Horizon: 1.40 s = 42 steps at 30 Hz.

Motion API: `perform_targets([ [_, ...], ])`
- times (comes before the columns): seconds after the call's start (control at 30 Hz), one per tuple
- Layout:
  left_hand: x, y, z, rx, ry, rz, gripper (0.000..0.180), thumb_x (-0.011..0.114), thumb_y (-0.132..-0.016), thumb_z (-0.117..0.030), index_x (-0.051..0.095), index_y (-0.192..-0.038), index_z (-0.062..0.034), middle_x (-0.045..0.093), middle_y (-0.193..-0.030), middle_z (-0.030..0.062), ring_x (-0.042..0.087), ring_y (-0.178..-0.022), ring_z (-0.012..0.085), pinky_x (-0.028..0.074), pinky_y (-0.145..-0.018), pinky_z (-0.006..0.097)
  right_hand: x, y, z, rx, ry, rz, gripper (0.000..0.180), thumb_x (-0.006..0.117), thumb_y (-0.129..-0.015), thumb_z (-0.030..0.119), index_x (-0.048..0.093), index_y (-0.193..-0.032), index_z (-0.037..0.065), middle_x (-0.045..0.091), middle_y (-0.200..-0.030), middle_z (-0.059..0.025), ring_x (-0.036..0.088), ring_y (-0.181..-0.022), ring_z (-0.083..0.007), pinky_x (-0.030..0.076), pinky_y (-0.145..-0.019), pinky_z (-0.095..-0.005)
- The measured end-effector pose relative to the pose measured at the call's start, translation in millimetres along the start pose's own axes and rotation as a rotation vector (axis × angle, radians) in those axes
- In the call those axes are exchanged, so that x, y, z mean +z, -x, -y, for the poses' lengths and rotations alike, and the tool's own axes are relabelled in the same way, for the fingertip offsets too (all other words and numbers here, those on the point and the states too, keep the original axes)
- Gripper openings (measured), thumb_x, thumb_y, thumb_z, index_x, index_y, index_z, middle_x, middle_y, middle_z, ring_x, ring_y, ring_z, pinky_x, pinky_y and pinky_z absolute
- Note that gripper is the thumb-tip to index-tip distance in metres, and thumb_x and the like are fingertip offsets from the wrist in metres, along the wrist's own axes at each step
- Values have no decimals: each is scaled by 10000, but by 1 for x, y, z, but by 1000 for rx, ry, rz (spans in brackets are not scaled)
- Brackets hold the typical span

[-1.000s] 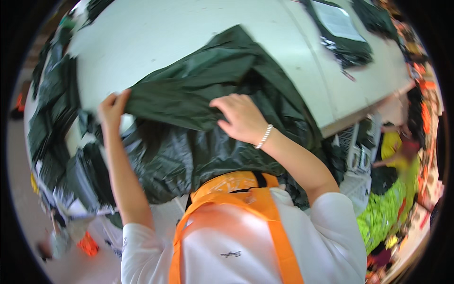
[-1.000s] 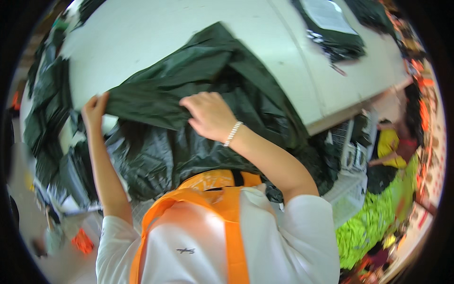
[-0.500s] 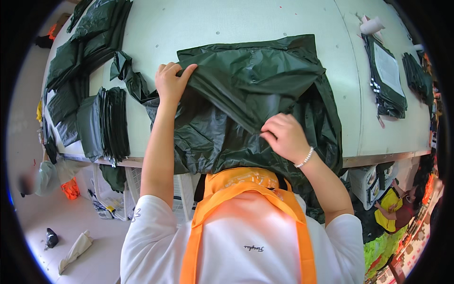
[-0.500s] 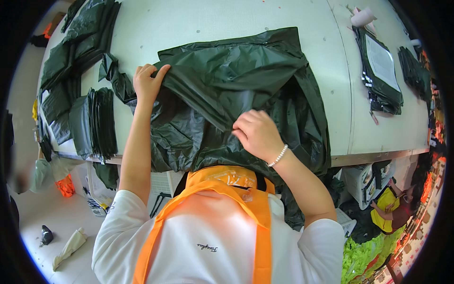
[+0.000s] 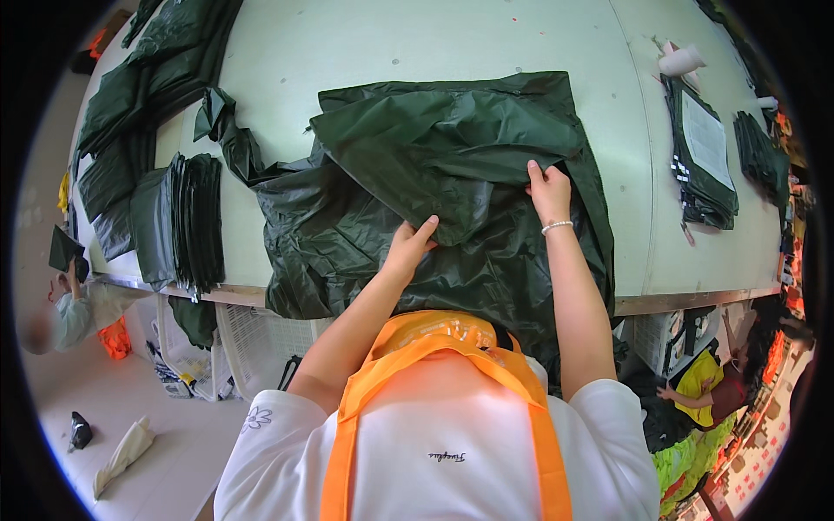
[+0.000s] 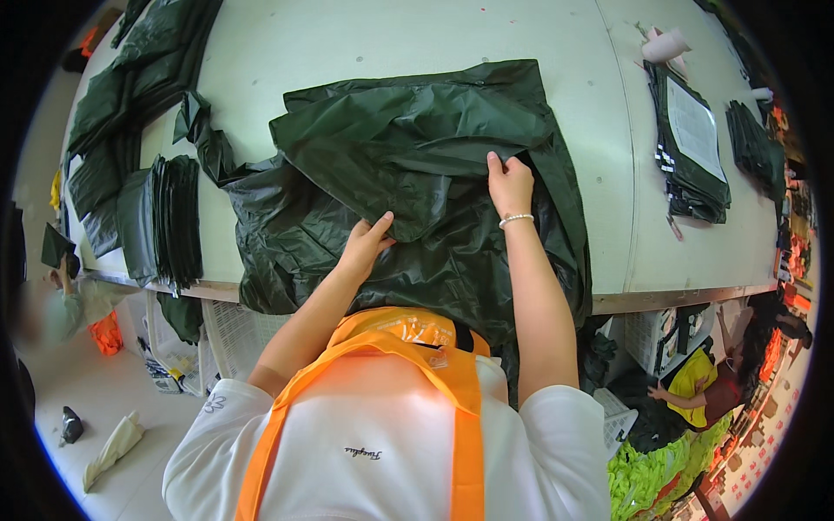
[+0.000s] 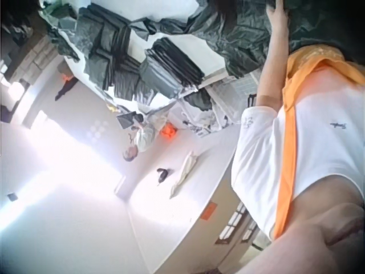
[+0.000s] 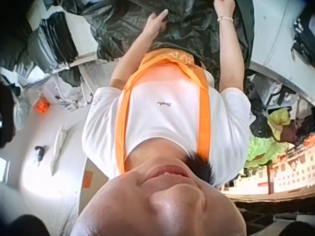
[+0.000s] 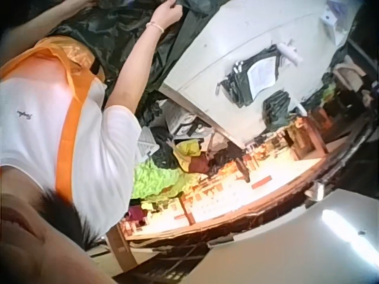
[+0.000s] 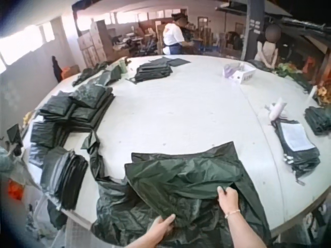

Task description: The person folds a dark green jacket on a table, aligning the sleeves and body, then folds it into a compact rectangle. The folded jacket is placed into a white plastic basket. The person then picks up another jacket from the basket and begins to unfold it on the table.

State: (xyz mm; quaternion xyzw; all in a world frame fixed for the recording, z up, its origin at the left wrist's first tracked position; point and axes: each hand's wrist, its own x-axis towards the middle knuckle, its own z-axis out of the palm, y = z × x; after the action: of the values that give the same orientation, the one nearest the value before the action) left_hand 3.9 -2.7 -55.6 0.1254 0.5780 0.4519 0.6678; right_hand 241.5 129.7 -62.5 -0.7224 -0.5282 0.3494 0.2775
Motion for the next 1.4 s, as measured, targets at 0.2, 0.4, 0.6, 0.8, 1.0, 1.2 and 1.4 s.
perform_targets([
  [0.2,2,2,-13,50,317,7,364,674,-823,-77,540,-1155,-10,633,-1055,90,622,-924,211,525,-799,366,-24,-20,-4,70,-605,-94,304,549,-926,237,536,-748,-9,567,-643,-50,561,-597,-108,470,-471,-292],
  [0.4,8,7,7,-143,255,-122,314,703,-803,-98,559,-1079,-54,640,-932,58,610,-784,185,505,-613,315,-27,0,-23,-23,-139,-280,246,620,-855,162,511,-973,-24,532,-750,-86,540,-694,-148,456,-652,-307],
  [0.6,10,5,-4,-246,433,-77,175,666,-848,-120,542,-957,-60,589,-782,37,526,-584,146,372,-437,225,18,69,-15,2,-540,-343,200,572,-877,92,474,-1026,2,523,-792,-58,509,-685,-128,446,-647,-263],
  [0.8,25,13,-18,-92,-6,83,141,592,-904,-167,525,-874,-46,538,-647,50,474,-451,147,378,-410,259,49,122,21,273,-824,551,174,558,-910,166,619,-939,5,649,-873,-60,620,-763,-127,505,-675,-246],
  [1.0,26,11,-26,98,-412,-22,206,629,-876,-186,556,-838,3,554,-593,48,476,-382,113,367,-345,230,50,126,37,306,-760,507,191,545,-920,193,624,-928,19,645,-845,-37,611,-749,-112,500,-693,-250],
  [1.2,18,0,-17,12,-490,0,210,556,-909,-241,580,-905,-32,530,-562,26,477,-393,98,357,-358,212,56,131,41,326,-786,388,186,672,-832,155,609,-817,-19,623,-719,-49,580,-586,-108,486,-550,-229],
  [1.4,11,-7,-21,108,-620,126,126,496,-894,-103,566,-886,2,543,-578,54,488,-403,102,372,-342,225,71,132,38,419,-849,373,199,720,-780,148,628,-828,-22,616,-693,-47,545,-546,-110,461,-527,-231],
])
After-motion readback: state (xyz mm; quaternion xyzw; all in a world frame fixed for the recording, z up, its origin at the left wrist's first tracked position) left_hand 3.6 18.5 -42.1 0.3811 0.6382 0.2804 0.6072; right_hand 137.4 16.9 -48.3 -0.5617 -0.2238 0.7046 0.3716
